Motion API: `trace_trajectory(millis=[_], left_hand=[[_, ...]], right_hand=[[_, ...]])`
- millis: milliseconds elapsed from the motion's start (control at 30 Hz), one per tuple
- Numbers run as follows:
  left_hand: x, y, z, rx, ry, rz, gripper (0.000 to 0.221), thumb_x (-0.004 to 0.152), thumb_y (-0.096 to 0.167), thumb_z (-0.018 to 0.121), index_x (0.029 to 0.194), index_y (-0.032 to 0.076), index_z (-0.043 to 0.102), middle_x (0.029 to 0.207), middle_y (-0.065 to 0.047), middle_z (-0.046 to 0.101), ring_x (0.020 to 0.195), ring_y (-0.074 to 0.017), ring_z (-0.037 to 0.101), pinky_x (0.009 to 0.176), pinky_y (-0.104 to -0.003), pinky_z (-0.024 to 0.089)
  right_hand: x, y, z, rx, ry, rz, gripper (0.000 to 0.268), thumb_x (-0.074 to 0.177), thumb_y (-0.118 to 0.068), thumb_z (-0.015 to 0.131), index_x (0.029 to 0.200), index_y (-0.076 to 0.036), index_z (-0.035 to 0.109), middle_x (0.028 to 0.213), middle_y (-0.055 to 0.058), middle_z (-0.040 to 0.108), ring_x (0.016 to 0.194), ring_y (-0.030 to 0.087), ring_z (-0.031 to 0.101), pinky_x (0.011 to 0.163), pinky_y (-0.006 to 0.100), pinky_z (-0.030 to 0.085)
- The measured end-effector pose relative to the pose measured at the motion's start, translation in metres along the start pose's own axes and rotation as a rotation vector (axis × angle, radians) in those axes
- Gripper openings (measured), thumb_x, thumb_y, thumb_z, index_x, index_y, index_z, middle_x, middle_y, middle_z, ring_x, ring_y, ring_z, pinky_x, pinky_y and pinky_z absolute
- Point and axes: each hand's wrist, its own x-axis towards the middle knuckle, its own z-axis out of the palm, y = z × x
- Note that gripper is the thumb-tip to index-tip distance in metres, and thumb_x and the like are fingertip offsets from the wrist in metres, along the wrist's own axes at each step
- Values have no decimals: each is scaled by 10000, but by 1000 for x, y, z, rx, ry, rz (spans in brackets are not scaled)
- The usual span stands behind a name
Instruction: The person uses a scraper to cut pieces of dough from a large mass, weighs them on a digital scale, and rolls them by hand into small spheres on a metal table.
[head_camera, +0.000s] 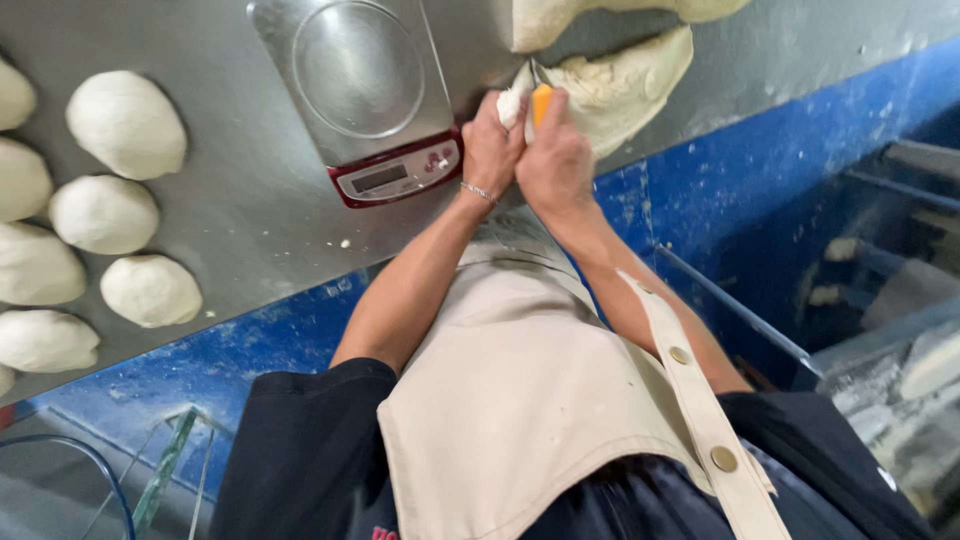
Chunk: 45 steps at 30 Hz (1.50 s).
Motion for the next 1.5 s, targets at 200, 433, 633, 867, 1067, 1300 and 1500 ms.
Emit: trace_trajectory(millis=[200, 433, 633, 867, 1067, 1300, 1500], left_hand=[[-32, 59, -78, -257, 141, 148, 213, 1064, 263, 655, 1082, 52, 676, 852, -87, 698, 763, -136, 623, 663, -326, 533], [11, 72, -190, 766, 202, 751, 353, 905, 256, 869, 1140, 96, 659, 1238, -163, 549, 1299, -323, 463, 1081, -525, 356], [29, 47, -168, 971, 2, 627, 888, 886, 665, 771, 1476, 90, 442, 1534, -201, 354, 1491, -395, 282, 1223, -667, 88], [-1, 72, -153, 982, 66, 677, 932, 911, 566, 777, 1613, 129, 346, 1636, -212, 296, 1499, -412, 274, 1166, -728, 44], [-3, 23, 12, 657, -189, 751, 778, 778, -28, 621, 1524, 145, 484, 1523, -232, 449, 1189, -404, 624, 917, -418, 564], [-18, -15, 0, 356, -187, 564, 182, 912, 98, 714, 1087, 81, 664, 1031, -123, 639, 877, -372, 676, 767, -469, 548], [-78, -9, -50, 80, -62, 348, 286, 856, -12, 721, 1127, 72, 746, 1009, -83, 727, 804, -265, 715, 754, -365, 586]], right_hand=[[-48, 25, -46, 101, -124, 50, 566, 942, -66, 694, 1381, 57, 359, 812, 319, 652, 773, 550, 641, 634, 596, 500], [-76, 22, -43, 190, -158, 210, 435, 937, -119, 732, 1216, -7, 417, 884, 298, 695, 867, 515, 674, 700, 542, 558], [-62, 23, -72, 189, -143, 206, 478, 863, -125, 795, 1217, -10, 495, 877, 286, 695, 857, 507, 685, 697, 517, 551], [-74, 39, -110, 276, -28, 206, 445, 914, -146, 818, 1220, -18, 521, 971, 253, 720, 927, 437, 750, 751, 461, 578], [-69, 57, -117, 148, 141, 253, 488, 957, -86, 801, 1302, 16, 471, 991, 294, 705, 930, 490, 714, 773, 512, 551], [-44, 81, -89, 63, 91, 101, 496, 996, -41, 760, 1339, 35, 410, 974, 321, 682, 928, 535, 684, 767, 552, 525], [-22, 67, -97, 29, 56, 52, 469, 999, -28, 774, 1314, 24, 431, 942, 319, 674, 922, 560, 656, 762, 564, 501]])
